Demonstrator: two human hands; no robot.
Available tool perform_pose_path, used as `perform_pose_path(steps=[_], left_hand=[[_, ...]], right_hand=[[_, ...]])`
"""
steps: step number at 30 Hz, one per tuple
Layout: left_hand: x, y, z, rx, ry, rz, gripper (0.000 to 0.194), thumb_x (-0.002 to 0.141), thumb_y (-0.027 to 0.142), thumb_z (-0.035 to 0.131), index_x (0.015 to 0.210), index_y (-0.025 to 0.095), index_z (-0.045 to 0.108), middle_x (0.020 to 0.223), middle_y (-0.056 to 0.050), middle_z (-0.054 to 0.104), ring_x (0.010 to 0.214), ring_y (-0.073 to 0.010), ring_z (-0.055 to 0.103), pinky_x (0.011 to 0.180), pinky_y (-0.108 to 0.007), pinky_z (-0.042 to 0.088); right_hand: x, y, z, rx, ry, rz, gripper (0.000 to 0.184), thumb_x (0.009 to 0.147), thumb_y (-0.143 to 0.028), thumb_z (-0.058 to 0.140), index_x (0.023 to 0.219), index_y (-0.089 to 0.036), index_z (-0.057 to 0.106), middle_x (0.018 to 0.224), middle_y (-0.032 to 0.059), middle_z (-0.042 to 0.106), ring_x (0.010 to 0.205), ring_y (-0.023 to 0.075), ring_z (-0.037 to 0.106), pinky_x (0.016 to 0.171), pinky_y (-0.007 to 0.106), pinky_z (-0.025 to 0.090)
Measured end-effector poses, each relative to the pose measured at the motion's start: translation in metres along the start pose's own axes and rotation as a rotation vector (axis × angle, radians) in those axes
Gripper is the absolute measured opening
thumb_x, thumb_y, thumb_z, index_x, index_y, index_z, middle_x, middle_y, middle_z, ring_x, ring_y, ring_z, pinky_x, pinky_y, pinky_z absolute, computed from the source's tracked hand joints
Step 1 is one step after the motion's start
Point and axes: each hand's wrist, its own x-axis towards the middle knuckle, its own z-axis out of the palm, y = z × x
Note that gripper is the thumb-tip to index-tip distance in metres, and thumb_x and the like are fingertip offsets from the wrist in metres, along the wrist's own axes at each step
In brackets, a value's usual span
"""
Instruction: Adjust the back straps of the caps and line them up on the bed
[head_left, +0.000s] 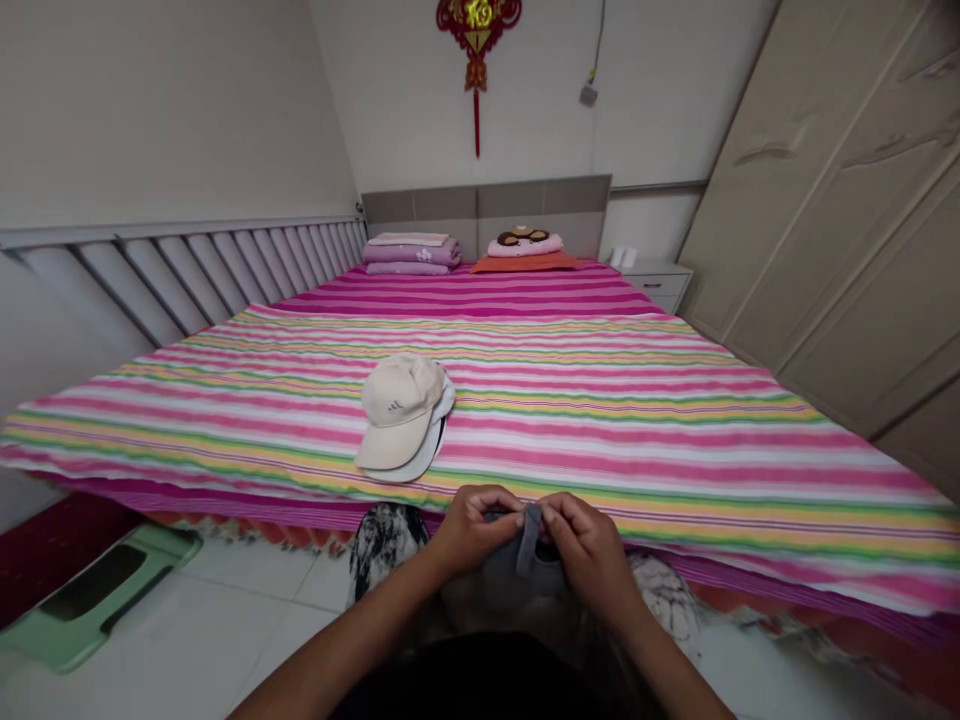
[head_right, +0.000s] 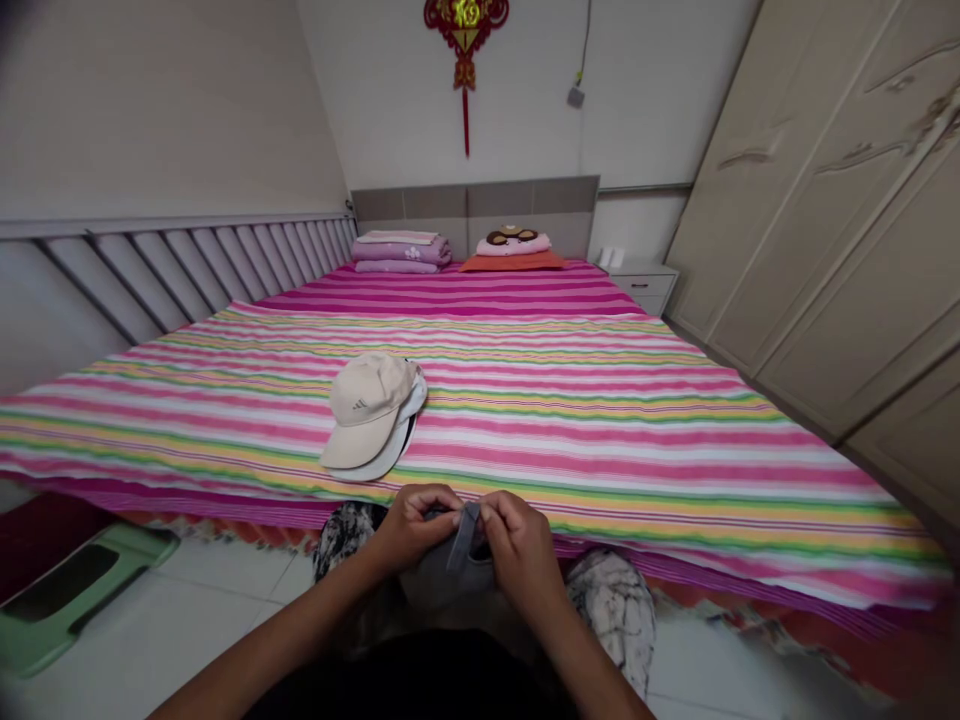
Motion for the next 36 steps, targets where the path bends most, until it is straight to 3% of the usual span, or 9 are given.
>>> perform_pose_path(steps=[4, 7, 12, 14, 18, 20, 26, 30, 36], left_hand=[[0.000, -0.004, 0.003, -0.011, 0.018, -0.036, 0.014, 0.065, 0.026, 0.060, 0.066, 0.013, 0.065, 0.062, -0.004, 0.064, 0.058, -0.0116, 0.055, 0.056, -0.021, 0.041], [0.002, -0.007, 0.005, -0.012, 0.031, -0.064, 0.012, 0.065, 0.024, 0.060, 0.066, 0.013, 0.065, 0.064, -0.004, 0.066, 0.059, -0.0122, 0.056, 0.058, -0.021, 0.042], [0.002, -0.013, 0.008, -0.036, 0.078, -0.088, 0.008, 0.062, 0.020, 0.060, 0.063, 0.014, 0.064, 0.064, -0.003, 0.065, 0.063, -0.0131, 0.057, 0.062, -0.023, 0.043], [0.003, -0.014, 0.009, -0.099, 0.091, -0.161, 0.009, 0.063, 0.022, 0.061, 0.063, 0.014, 0.065, 0.062, -0.002, 0.064, 0.060, -0.0125, 0.056, 0.060, -0.022, 0.042], [0.004, -0.015, 0.008, -0.269, 0.090, -0.274, 0.012, 0.059, 0.024, 0.066, 0.062, 0.013, 0.064, 0.059, -0.001, 0.062, 0.055, -0.0105, 0.052, 0.055, -0.021, 0.040], [0.005, -0.017, 0.008, -0.334, 0.101, -0.309, 0.014, 0.057, 0.025, 0.068, 0.060, 0.012, 0.063, 0.057, -0.001, 0.061, 0.054, -0.0098, 0.050, 0.054, -0.021, 0.038], [0.008, -0.024, 0.006, -0.394, 0.105, -0.383, 0.019, 0.053, 0.027, 0.071, 0.059, 0.012, 0.062, 0.054, 0.000, 0.059, 0.052, -0.0087, 0.048, 0.052, -0.020, 0.037], [0.010, -0.028, 0.004, -0.374, 0.101, -0.384, 0.019, 0.055, 0.028, 0.070, 0.059, 0.011, 0.062, 0.055, 0.000, 0.059, 0.052, -0.0085, 0.048, 0.053, -0.020, 0.036], [0.009, -0.033, 0.004, -0.369, 0.092, -0.437, 0.015, 0.058, 0.024, 0.067, 0.057, 0.011, 0.061, 0.051, 0.002, 0.056, 0.048, -0.0066, 0.044, 0.049, -0.019, 0.033]], right_hand=[[0.000, 0.006, 0.002, 0.326, 0.026, 0.249, 0.026, 0.084, -0.034, 0.039, 0.075, -0.015, 0.054, 0.056, -0.0008, 0.051, 0.047, 0.0114, 0.048, 0.045, 0.022, 0.039], [-0.001, 0.005, 0.000, 0.025, 0.122, 0.013, 0.021, 0.083, -0.028, 0.044, 0.096, -0.016, 0.056, 0.073, 0.0044, 0.059, 0.063, 0.0150, 0.056, 0.058, 0.026, 0.045], [0.000, 0.005, -0.003, -0.427, -0.016, -0.316, 0.025, 0.082, -0.014, 0.038, 0.093, -0.017, 0.060, 0.081, 0.0099, 0.063, 0.075, 0.0199, 0.059, 0.064, 0.030, 0.047], [0.002, 0.008, 0.000, -0.383, 0.027, -0.243, 0.021, 0.082, -0.016, 0.039, 0.088, -0.016, 0.060, 0.076, 0.0095, 0.064, 0.070, 0.0197, 0.060, 0.061, 0.030, 0.048], [0.007, 0.015, 0.006, 0.109, 0.005, 0.182, 0.018, 0.083, -0.025, 0.040, 0.081, -0.016, 0.055, 0.053, 0.0015, 0.060, 0.047, 0.0148, 0.057, 0.045, 0.024, 0.045], [0.008, 0.017, 0.007, 0.201, 0.009, 0.232, 0.019, 0.084, -0.026, 0.040, 0.086, -0.015, 0.055, 0.053, 0.0006, 0.060, 0.046, 0.0141, 0.057, 0.044, 0.023, 0.045], [0.006, 0.015, 0.003, -0.453, 0.049, -0.304, 0.025, 0.084, -0.015, 0.040, 0.099, -0.017, 0.060, 0.082, 0.0086, 0.064, 0.074, 0.0182, 0.060, 0.062, 0.028, 0.046], [0.008, 0.013, 0.004, -0.578, -0.017, -0.306, 0.023, 0.083, -0.013, 0.043, 0.100, -0.015, 0.057, 0.086, 0.0076, 0.061, 0.072, 0.0157, 0.058, 0.059, 0.024, 0.044], [0.009, 0.014, 0.009, -0.642, 0.018, -0.354, 0.021, 0.083, -0.013, 0.042, 0.072, -0.017, 0.059, 0.067, 0.0042, 0.056, 0.058, 0.0149, 0.049, 0.056, 0.026, 0.035]])
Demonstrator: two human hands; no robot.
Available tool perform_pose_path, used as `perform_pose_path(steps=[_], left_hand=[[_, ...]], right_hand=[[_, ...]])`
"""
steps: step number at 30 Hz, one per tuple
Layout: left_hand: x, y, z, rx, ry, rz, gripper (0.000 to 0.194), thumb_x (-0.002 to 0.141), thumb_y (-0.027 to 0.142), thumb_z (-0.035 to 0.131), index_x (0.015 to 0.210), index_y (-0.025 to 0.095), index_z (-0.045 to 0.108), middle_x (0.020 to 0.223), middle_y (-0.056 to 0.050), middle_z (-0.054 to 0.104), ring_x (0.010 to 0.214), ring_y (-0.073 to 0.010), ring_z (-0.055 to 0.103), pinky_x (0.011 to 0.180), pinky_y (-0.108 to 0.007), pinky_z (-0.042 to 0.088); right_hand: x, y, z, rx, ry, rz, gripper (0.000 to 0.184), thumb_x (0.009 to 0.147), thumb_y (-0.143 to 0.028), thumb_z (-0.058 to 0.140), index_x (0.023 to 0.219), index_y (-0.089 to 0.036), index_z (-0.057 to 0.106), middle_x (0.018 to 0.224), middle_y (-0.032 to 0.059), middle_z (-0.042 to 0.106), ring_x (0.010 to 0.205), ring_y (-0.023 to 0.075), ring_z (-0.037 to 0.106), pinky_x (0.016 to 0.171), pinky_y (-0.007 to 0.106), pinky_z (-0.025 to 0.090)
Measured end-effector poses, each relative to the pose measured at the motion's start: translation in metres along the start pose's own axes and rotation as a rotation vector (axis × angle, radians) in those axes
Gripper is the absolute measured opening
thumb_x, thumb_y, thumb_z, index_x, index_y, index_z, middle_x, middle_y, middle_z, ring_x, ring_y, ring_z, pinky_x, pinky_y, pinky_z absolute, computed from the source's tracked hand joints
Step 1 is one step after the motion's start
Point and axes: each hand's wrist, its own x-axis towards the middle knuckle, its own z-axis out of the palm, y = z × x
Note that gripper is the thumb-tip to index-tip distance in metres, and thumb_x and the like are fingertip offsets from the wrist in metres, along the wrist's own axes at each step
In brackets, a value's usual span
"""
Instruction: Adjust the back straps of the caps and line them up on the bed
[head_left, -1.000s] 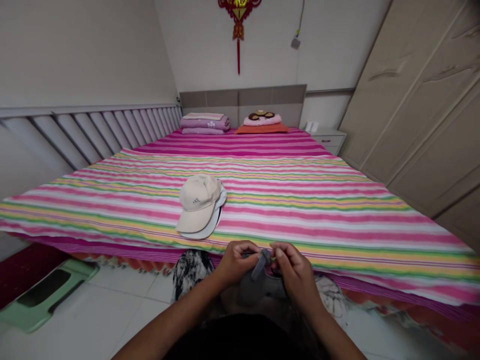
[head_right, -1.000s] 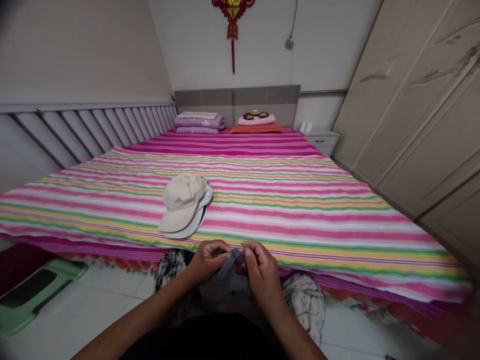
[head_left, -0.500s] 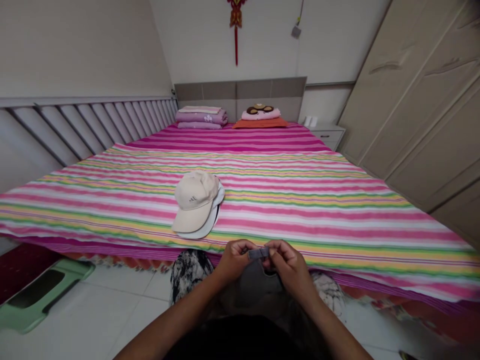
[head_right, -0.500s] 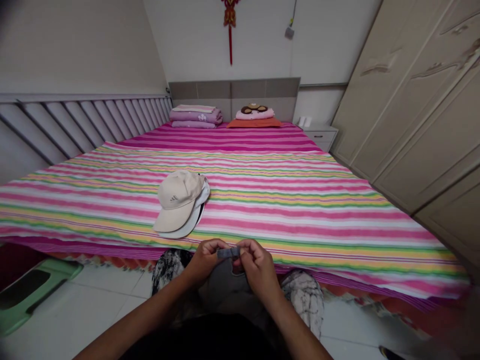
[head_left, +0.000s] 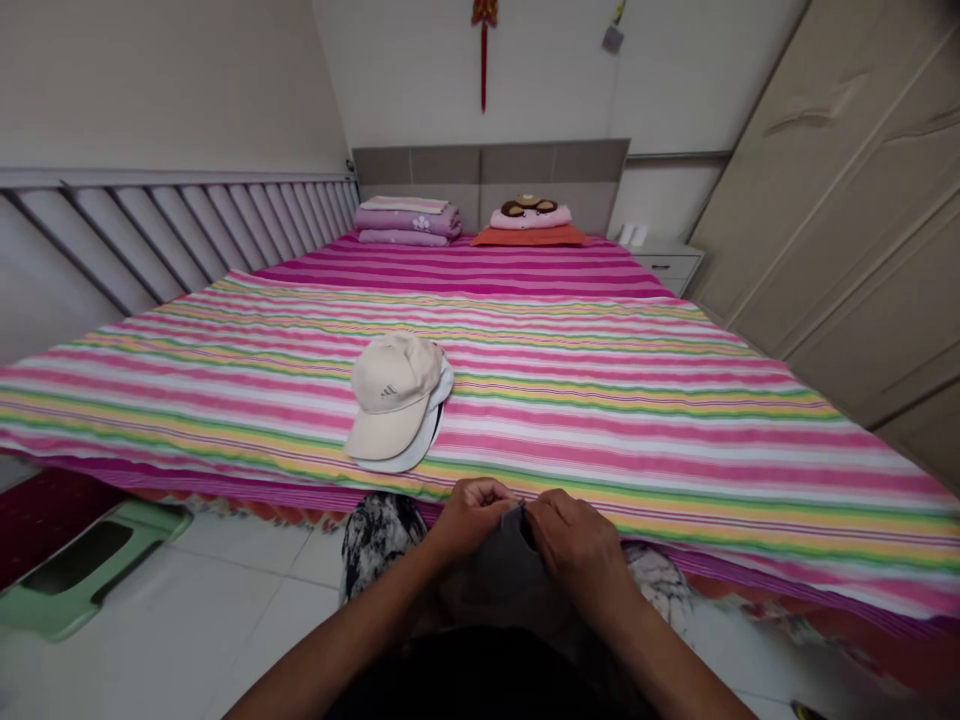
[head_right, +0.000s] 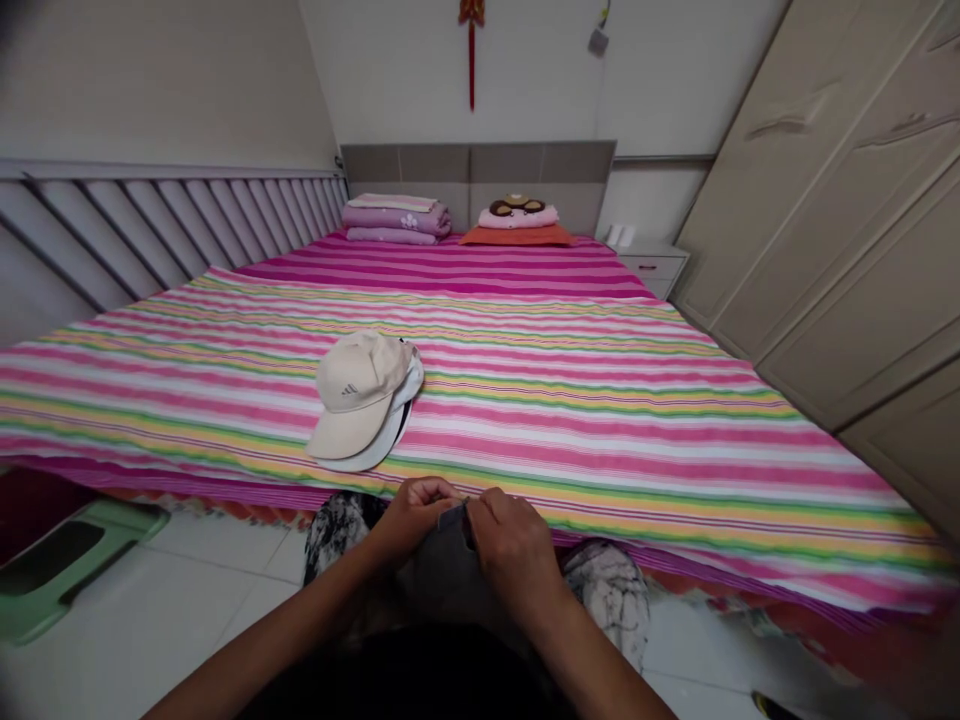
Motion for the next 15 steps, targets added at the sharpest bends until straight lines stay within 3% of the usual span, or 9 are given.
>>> perform_pose_path(steps=[2, 5, 7, 8, 10, 13, 15], left_hand=[[0.000, -0.001, -0.001, -0.054, -0.043, -0.020, 0.016, 0.055, 0.024, 0.069, 0.058, 0.011, 0.061, 0.051, 0.002, 0.057, 0.047, -0.0066, 0.045, 0.050, -0.019, 0.033], [0.000, -0.003, -0.004, -0.158, -0.101, -0.068, 0.021, 0.052, 0.027, 0.072, 0.060, 0.011, 0.062, 0.053, 0.000, 0.059, 0.048, -0.0074, 0.048, 0.050, -0.019, 0.034], [-0.001, -0.003, -0.006, -0.207, -0.075, -0.101, 0.023, 0.052, 0.029, 0.073, 0.061, 0.011, 0.061, 0.052, 0.001, 0.059, 0.046, -0.0074, 0.048, 0.049, -0.019, 0.034], [-0.001, -0.003, -0.007, -0.218, -0.055, -0.111, 0.024, 0.052, 0.030, 0.073, 0.061, 0.012, 0.060, 0.052, 0.001, 0.059, 0.045, -0.0072, 0.047, 0.048, -0.019, 0.033], [-0.001, -0.003, -0.007, -0.215, -0.040, -0.121, 0.025, 0.051, 0.031, 0.073, 0.060, 0.012, 0.059, 0.051, 0.001, 0.058, 0.045, -0.0069, 0.047, 0.047, -0.019, 0.033], [-0.001, -0.002, -0.006, -0.196, -0.051, -0.122, 0.026, 0.051, 0.031, 0.074, 0.059, 0.011, 0.060, 0.051, 0.002, 0.057, 0.044, -0.0064, 0.045, 0.047, -0.019, 0.032], [-0.002, -0.001, -0.005, -0.191, -0.051, -0.113, 0.025, 0.052, 0.030, 0.073, 0.058, 0.011, 0.060, 0.051, 0.002, 0.057, 0.045, -0.0060, 0.045, 0.047, -0.018, 0.032]], right_hand=[[0.002, 0.000, -0.001, 0.175, -0.005, 0.106, 0.016, 0.080, -0.015, 0.045, 0.069, -0.017, 0.056, 0.066, 0.0041, 0.055, 0.059, 0.0150, 0.048, 0.055, 0.026, 0.035], [0.004, 0.003, -0.003, 0.767, -0.024, 0.459, 0.016, 0.079, -0.026, 0.045, 0.066, -0.018, 0.049, 0.061, 0.0008, 0.050, 0.053, 0.0133, 0.047, 0.049, 0.024, 0.035], [0.005, 0.007, -0.003, 1.095, -0.027, 0.678, 0.022, 0.081, -0.034, 0.042, 0.067, -0.019, 0.047, 0.057, -0.0012, 0.047, 0.048, 0.0120, 0.045, 0.046, 0.024, 0.036], [0.005, 0.009, -0.003, 1.134, -0.017, 0.731, 0.022, 0.082, -0.035, 0.043, 0.069, -0.019, 0.047, 0.056, -0.0016, 0.048, 0.048, 0.0118, 0.045, 0.046, 0.024, 0.037], [0.004, 0.011, -0.003, 0.967, 0.006, 0.652, 0.016, 0.079, -0.034, 0.050, 0.080, -0.018, 0.053, 0.064, 0.0004, 0.053, 0.052, 0.0126, 0.049, 0.051, 0.025, 0.039], [0.003, 0.008, -0.004, 0.520, -0.029, 0.300, 0.021, 0.079, -0.026, 0.052, 0.098, -0.020, 0.057, 0.084, 0.0056, 0.060, 0.069, 0.0165, 0.054, 0.062, 0.029, 0.042], [0.004, 0.005, -0.004, 0.354, -0.060, 0.175, 0.017, 0.082, -0.022, 0.046, 0.092, -0.020, 0.060, 0.083, 0.0069, 0.061, 0.074, 0.0184, 0.055, 0.066, 0.031, 0.042]])
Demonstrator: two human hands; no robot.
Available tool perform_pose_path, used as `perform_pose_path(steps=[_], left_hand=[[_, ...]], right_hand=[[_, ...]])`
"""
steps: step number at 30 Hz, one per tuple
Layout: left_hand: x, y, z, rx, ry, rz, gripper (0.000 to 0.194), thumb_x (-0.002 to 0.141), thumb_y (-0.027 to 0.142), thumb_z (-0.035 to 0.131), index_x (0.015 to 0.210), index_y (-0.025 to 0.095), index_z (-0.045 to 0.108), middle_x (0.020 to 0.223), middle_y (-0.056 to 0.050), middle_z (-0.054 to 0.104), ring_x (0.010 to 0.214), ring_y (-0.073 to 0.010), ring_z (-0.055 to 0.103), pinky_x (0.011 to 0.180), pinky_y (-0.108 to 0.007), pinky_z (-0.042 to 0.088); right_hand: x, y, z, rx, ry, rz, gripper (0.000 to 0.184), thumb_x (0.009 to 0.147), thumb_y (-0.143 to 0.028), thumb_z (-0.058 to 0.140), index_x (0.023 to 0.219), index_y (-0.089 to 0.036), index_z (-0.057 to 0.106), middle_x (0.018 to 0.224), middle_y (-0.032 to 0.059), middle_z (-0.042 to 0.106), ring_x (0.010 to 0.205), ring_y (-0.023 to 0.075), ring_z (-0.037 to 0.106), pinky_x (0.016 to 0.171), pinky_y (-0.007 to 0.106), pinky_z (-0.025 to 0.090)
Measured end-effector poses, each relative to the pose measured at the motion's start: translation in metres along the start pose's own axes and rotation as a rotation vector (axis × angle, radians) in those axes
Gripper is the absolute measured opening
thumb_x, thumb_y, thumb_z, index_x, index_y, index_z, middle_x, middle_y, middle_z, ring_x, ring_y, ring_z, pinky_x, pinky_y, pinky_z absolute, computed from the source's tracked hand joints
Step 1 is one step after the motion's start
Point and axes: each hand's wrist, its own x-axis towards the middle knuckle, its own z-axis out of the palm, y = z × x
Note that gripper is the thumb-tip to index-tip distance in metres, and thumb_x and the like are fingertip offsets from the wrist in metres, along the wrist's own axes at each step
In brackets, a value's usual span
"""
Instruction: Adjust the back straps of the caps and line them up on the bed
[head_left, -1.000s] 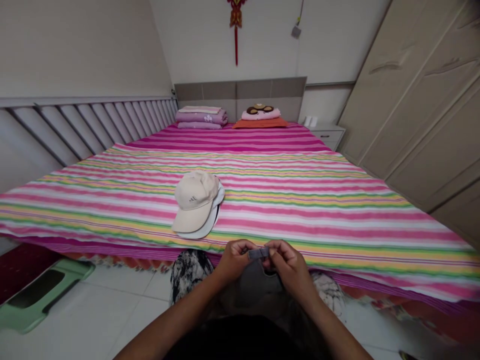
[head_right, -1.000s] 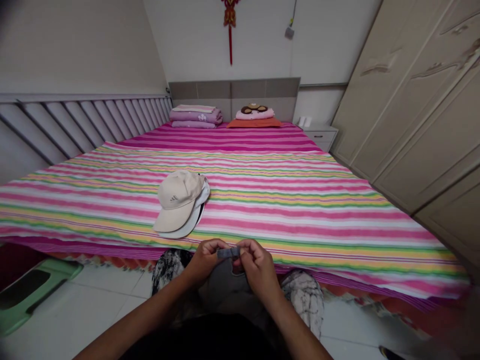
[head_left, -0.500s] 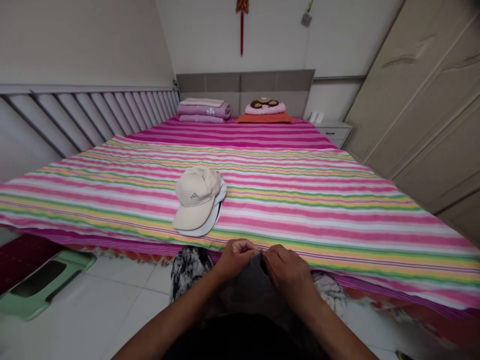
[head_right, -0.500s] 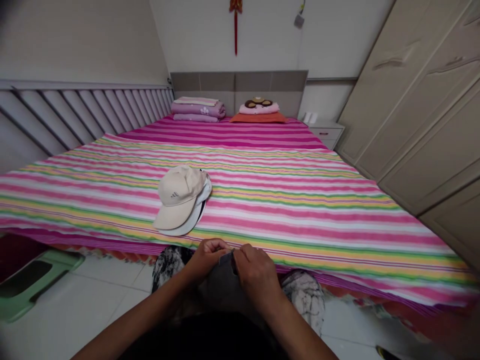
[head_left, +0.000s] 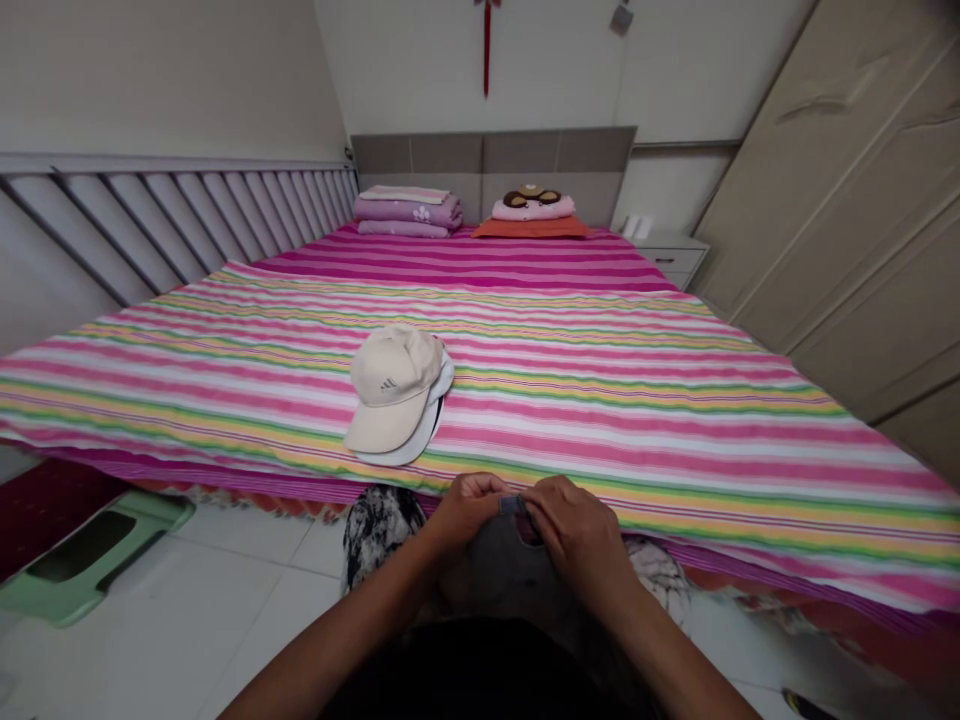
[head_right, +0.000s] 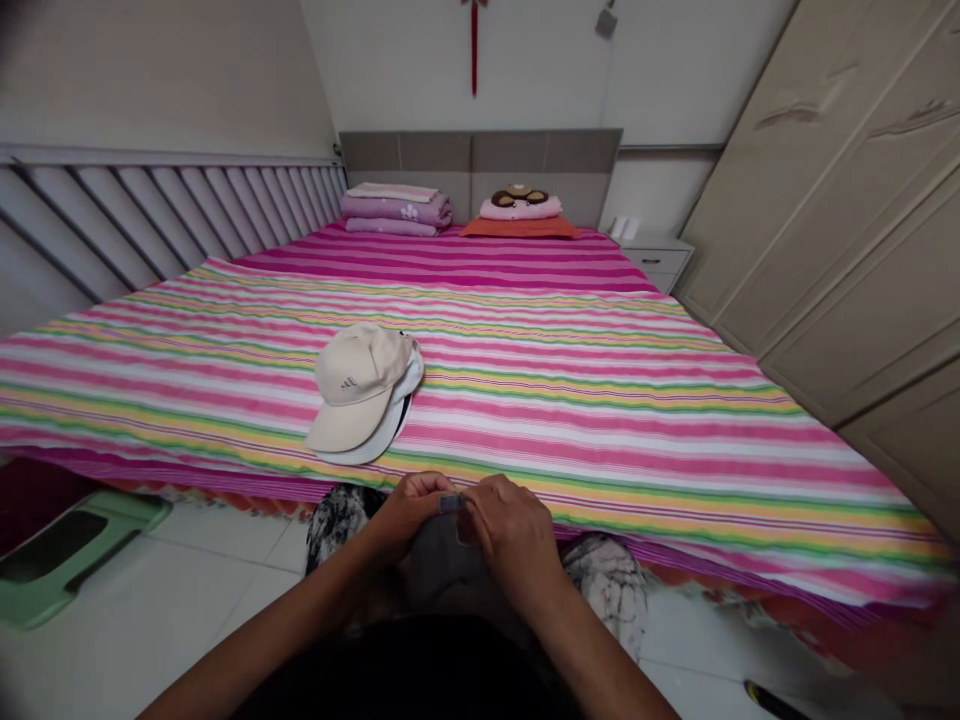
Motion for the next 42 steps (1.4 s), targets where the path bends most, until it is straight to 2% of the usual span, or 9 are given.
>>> perform_pose_path(steps=[3, 7, 9, 14, 19, 26, 32, 37, 42], left_hand=[[-0.001, -0.001, 0.000, -0.036, -0.022, 0.005, 0.023, 0.053, 0.029, 0.073, 0.059, 0.011, 0.060, 0.052, 0.002, 0.058, 0.046, -0.0058, 0.046, 0.048, -0.018, 0.033], [-0.003, -0.005, -0.003, -0.106, -0.074, -0.005, 0.024, 0.054, 0.030, 0.072, 0.063, 0.011, 0.060, 0.055, 0.000, 0.060, 0.047, -0.0072, 0.049, 0.050, -0.019, 0.034], [-0.003, -0.006, -0.003, -0.137, -0.089, -0.008, 0.023, 0.055, 0.029, 0.072, 0.064, 0.011, 0.060, 0.055, 0.000, 0.061, 0.048, -0.0078, 0.050, 0.050, -0.020, 0.036], [-0.006, 0.001, -0.008, -0.146, -0.067, 0.027, 0.019, 0.052, 0.022, 0.072, 0.064, 0.012, 0.062, 0.054, 0.000, 0.061, 0.047, -0.0082, 0.052, 0.050, -0.019, 0.037], [-0.012, 0.020, -0.019, -0.111, 0.035, 0.136, 0.022, 0.048, 0.024, 0.074, 0.061, 0.011, 0.062, 0.051, -0.001, 0.061, 0.045, -0.0099, 0.052, 0.047, -0.020, 0.037], [-0.020, 0.035, -0.032, -0.179, -0.060, 0.114, 0.024, 0.051, 0.025, 0.076, 0.066, 0.010, 0.064, 0.056, -0.004, 0.063, 0.050, -0.0112, 0.056, 0.051, -0.021, 0.042], [-0.029, 0.047, -0.053, -0.401, 0.086, 0.291, 0.024, 0.052, 0.028, 0.076, 0.065, 0.014, 0.060, 0.052, 0.001, 0.059, 0.044, -0.0067, 0.051, 0.044, -0.016, 0.039], [-0.037, 0.089, -0.072, -0.356, 0.204, 0.385, 0.024, 0.054, 0.023, 0.075, 0.071, 0.015, 0.060, 0.057, 0.000, 0.063, 0.047, -0.0081, 0.055, 0.046, -0.017, 0.044], [-0.019, 0.168, -0.100, -0.245, 0.288, 0.491, 0.022, 0.057, 0.016, 0.071, 0.077, 0.012, 0.061, 0.062, -0.001, 0.064, 0.054, -0.0093, 0.058, 0.053, -0.018, 0.047]], right_hand=[[0.002, -0.002, 0.002, 0.210, 0.031, 0.078, 0.019, 0.084, -0.027, 0.042, 0.075, -0.018, 0.056, 0.080, 0.0075, 0.060, 0.076, 0.0194, 0.056, 0.068, 0.032, 0.043], [0.003, 0.005, 0.010, 0.969, 0.038, 0.460, 0.027, 0.082, -0.043, 0.044, 0.084, -0.018, 0.053, 0.087, 0.0100, 0.062, 0.075, 0.0207, 0.060, 0.065, 0.034, 0.046], [0.001, 0.010, 0.015, 1.116, 0.060, 0.603, 0.032, 0.078, -0.047, 0.050, 0.091, -0.018, 0.054, 0.088, 0.0100, 0.063, 0.078, 0.0215, 0.060, 0.067, 0.035, 0.046], [-0.001, 0.014, 0.018, 1.197, -0.140, 0.726, 0.028, 0.066, -0.042, 0.067, 0.066, -0.017, 0.054, 0.054, -0.0029, 0.053, 0.049, 0.0106, 0.047, 0.049, 0.022, 0.036], [0.012, 0.004, 0.013, 1.340, 0.031, 0.802, 0.032, 0.061, -0.039, 0.071, 0.060, -0.017, 0.047, 0.050, -0.0072, 0.042, 0.043, 0.0063, 0.035, 0.045, 0.018, 0.028], [0.033, -0.009, 0.023, 1.111, -0.342, 0.603, 0.032, 0.064, -0.045, 0.066, 0.064, -0.014, 0.056, 0.055, -0.0034, 0.046, 0.049, 0.0080, 0.035, 0.046, 0.020, 0.024], [0.050, 0.005, 0.034, 1.139, -0.047, 0.707, 0.035, 0.060, -0.043, 0.069, 0.055, -0.016, 0.047, 0.046, -0.0075, 0.036, 0.041, 0.0053, 0.025, 0.040, 0.019, 0.018], [0.080, -0.015, 0.024, 1.249, -0.059, 0.678, 0.031, 0.061, -0.038, 0.070, 0.060, -0.016, 0.048, 0.047, -0.0044, 0.049, 0.039, 0.0050, 0.033, 0.038, 0.017, 0.023], [0.155, -0.042, 0.016, 1.289, -0.011, 0.689, 0.022, 0.075, -0.023, 0.059, 0.058, -0.014, 0.049, 0.044, -0.0048, 0.046, 0.038, 0.0054, 0.039, 0.039, 0.016, 0.033]])
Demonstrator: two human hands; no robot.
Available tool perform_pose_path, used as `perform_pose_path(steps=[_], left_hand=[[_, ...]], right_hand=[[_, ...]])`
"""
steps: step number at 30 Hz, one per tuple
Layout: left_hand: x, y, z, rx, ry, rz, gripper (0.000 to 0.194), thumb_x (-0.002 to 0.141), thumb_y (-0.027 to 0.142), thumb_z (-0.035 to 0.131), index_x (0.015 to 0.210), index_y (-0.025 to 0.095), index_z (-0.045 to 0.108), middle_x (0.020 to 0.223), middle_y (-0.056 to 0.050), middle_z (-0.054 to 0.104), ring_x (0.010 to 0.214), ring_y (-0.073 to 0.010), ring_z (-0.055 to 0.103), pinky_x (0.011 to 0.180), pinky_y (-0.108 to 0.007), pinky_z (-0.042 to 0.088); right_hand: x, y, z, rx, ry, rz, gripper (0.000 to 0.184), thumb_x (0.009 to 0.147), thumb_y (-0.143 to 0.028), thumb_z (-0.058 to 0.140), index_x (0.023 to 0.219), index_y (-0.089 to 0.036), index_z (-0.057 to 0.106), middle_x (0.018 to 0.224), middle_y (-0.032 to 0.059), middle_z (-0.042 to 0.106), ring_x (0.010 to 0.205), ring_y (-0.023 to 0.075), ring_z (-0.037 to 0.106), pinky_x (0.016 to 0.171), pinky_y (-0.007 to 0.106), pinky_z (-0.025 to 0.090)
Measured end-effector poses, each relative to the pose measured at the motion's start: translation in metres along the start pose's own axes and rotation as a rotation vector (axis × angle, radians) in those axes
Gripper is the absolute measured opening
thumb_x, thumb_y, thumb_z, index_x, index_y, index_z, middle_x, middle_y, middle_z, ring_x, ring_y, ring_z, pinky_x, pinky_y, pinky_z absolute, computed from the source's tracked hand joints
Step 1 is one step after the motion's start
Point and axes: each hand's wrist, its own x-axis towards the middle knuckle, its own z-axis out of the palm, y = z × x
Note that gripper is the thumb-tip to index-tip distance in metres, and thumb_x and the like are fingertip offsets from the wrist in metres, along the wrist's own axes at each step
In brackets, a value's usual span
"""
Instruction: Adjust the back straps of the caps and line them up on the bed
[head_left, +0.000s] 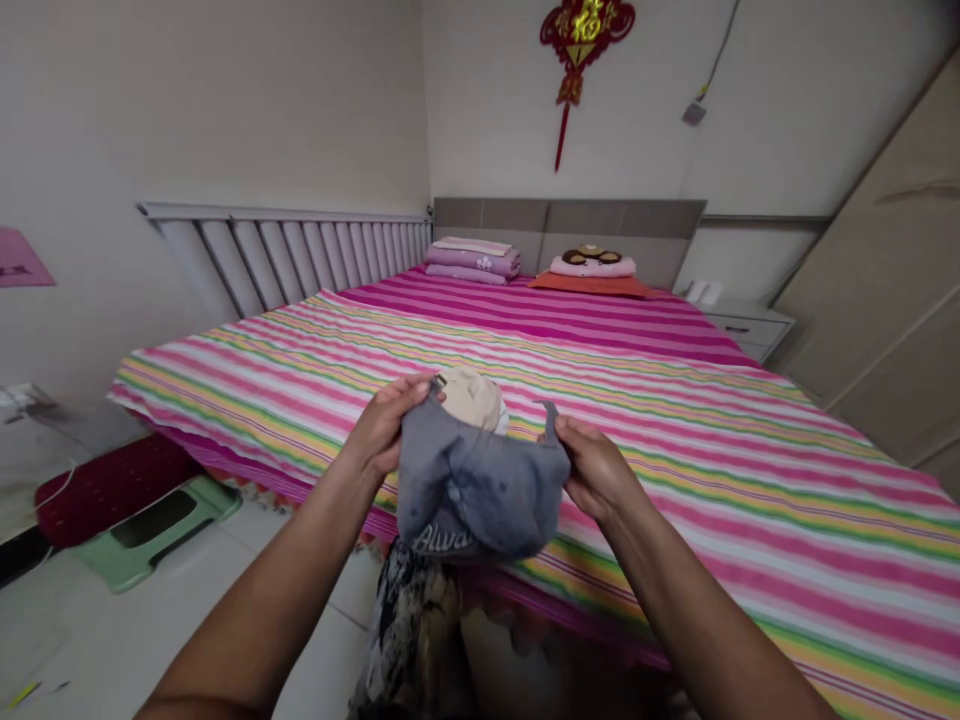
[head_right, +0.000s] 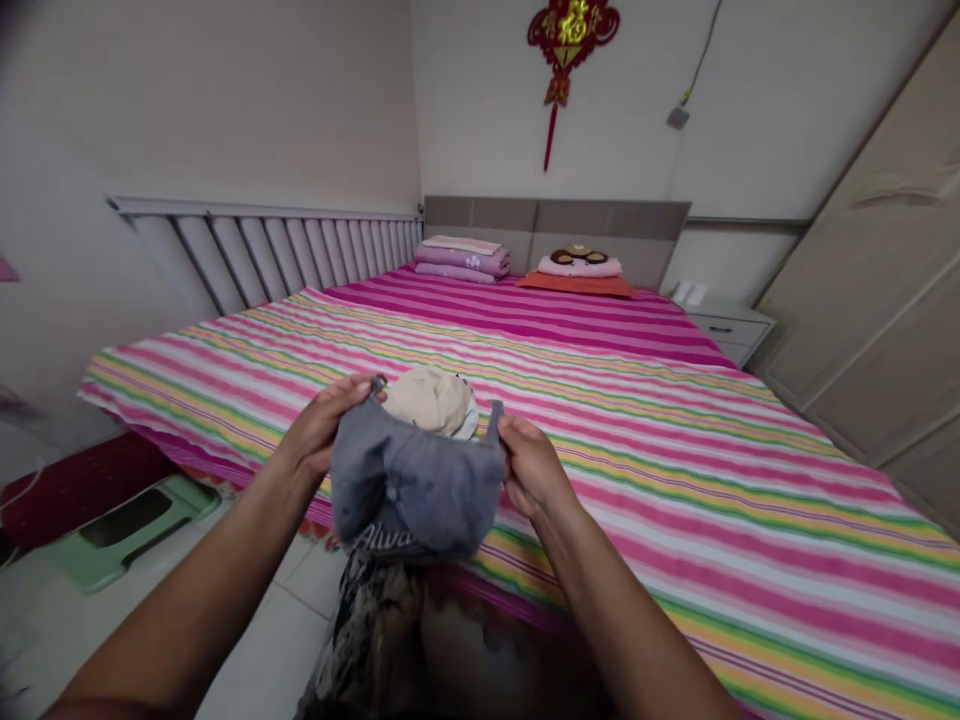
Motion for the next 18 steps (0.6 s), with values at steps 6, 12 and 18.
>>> perform_pose_path(steps=[6, 12, 18], left_hand=[[0.108, 0.035, -0.016, 0.254, 0.102, -0.072, 0.017, 0.072, 0.028, 0.058, 0.079, 0.013, 0.058, 0.066, -0.003, 0.060, 0.056, -0.0122, 0.055, 0.057, -0.026, 0.046], [0.119, -0.018, -0.058, 0.395, 0.134, -0.162, 0.042, 0.060, 0.044, 0.069, 0.088, 0.014, 0.058, 0.087, -0.012, 0.065, 0.076, -0.0209, 0.060, 0.067, -0.032, 0.046], [0.081, -0.056, -0.097, 0.300, 0.006, -0.235, 0.056, 0.063, 0.060, 0.057, 0.098, 0.017, 0.061, 0.095, -0.009, 0.066, 0.086, -0.0244, 0.061, 0.074, -0.034, 0.046]], right_hand=[[0.107, -0.024, 0.044, -0.049, 0.125, 0.035, 0.016, 0.086, -0.017, 0.045, 0.074, -0.011, 0.054, 0.057, -0.0042, 0.050, 0.044, 0.0050, 0.045, 0.042, 0.017, 0.040], [0.127, 0.033, 0.018, -0.190, 0.257, 0.115, 0.019, 0.087, -0.029, 0.046, 0.094, -0.012, 0.054, 0.077, 0.0002, 0.056, 0.054, 0.0068, 0.051, 0.046, 0.020, 0.044], [0.083, 0.099, -0.001, -0.385, 0.077, 0.198, 0.028, 0.086, -0.038, 0.044, 0.080, -0.012, 0.053, 0.059, -0.0038, 0.053, 0.045, 0.0064, 0.050, 0.043, 0.020, 0.043]])
